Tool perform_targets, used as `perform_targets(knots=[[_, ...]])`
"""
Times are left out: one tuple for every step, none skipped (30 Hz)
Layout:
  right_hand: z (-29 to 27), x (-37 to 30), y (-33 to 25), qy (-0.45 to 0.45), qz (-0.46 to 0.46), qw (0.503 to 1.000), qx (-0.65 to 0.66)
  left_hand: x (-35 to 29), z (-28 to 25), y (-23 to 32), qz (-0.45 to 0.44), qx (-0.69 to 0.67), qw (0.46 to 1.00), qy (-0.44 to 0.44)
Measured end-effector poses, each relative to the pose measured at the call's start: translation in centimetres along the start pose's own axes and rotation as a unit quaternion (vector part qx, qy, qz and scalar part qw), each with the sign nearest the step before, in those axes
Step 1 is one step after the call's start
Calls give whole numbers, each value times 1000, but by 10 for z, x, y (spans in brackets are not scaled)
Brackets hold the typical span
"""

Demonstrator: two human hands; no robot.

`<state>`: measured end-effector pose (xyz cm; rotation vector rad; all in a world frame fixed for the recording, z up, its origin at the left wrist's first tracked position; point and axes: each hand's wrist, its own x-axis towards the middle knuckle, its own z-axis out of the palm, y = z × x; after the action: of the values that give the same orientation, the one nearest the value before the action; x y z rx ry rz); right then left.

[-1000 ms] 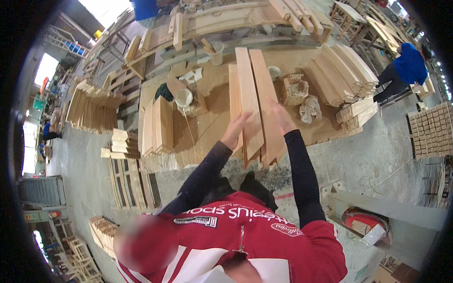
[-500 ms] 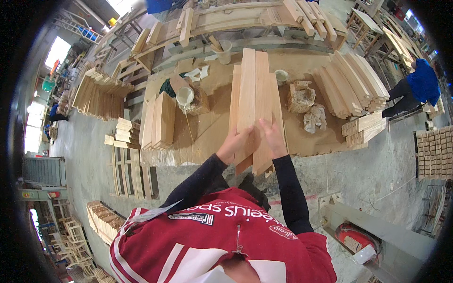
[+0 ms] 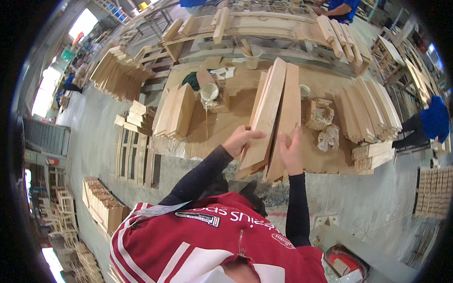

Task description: The person applies glue to the holes of wooden pieces using a brush, then places the pieces on a workbench. The person repeats this process with multiple wooden pieces.

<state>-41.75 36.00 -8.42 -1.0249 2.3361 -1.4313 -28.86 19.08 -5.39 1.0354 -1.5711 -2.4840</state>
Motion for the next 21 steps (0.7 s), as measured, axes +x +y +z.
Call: perform_targets(knots=[[-6, -3, -14, 20, -33, 993, -110, -4, -11, -1, -10, 5, 1000, 0], [-11, -4, -31, 10, -74, 989, -129, -14, -18, 4, -3, -10, 1000, -8], [-16, -5, -51, 2, -115, 982, -148, -31, -24, 18, 5, -23, 1000, -16], [-18, -6, -66, -5, -154, 974, -167, -51, -29, 32, 10, -36, 999, -26], [-16, -6, -75, -19, -192, 964, -182, -73, -36, 48, -3, -5, 1000, -27], [-14, -5, -92, -53, -220, 953, -199, -88, -49, 51, 17, 37, 999, -28], [-9, -6, -113, -88, -250, 940, -216, -102, -65, 50, 36, 77, 996, -28], [-7, -5, -130, -114, -272, 925, -239, -114, -75, 56, 54, 122, 990, -40], [0, -3, -143, -129, -290, 919, -235, -130, -83, 64, 34, 143, 988, -55], [6, 0, -155, -144, -315, 908, -235, -151, -90, 73, 36, 147, 986, -68], [13, 3, -167, -160, -339, 897, -234, -171, -96, 81, 38, 149, 985, -81], [20, 5, -179, -177, -361, 885, -236, -189, -104, 86, 39, 150, 983, -96], [27, 7, -198, -169, -379, 889, -194, -204, -111, 92, 48, 167, 979, -111], [33, 10, -212, -189, -407, 872, -196, -215, -124, 96, 45, 184, 974, -122], [41, 15, -227, -209, -435, 854, -196, -225, -140, 101, 42, 202, 969, -134], [50, 18, -237, -226, -456, 837, -200, -228, -157, 104, 37, 220, 963, -154], [63, 20, -243, -236, -475, 833, -154, -230, -176, 105, 42, 223, 959, -172], [76, 17, -247, -244, -452, 845, -151, -235, -189, 100, 46, 88, 980, -172], [90, 15, -255, -252, -433, 853, -145, -242, -201, 96, 52, -47, 984, -162], [104, 12, -262, -259, -414, 861, -139, -249, -214, 92, 57, -181, 971, -148], [119, 8, -265, -251, -398, 874, -124, -236, -240, 89, 73, -216, 956, -183]])
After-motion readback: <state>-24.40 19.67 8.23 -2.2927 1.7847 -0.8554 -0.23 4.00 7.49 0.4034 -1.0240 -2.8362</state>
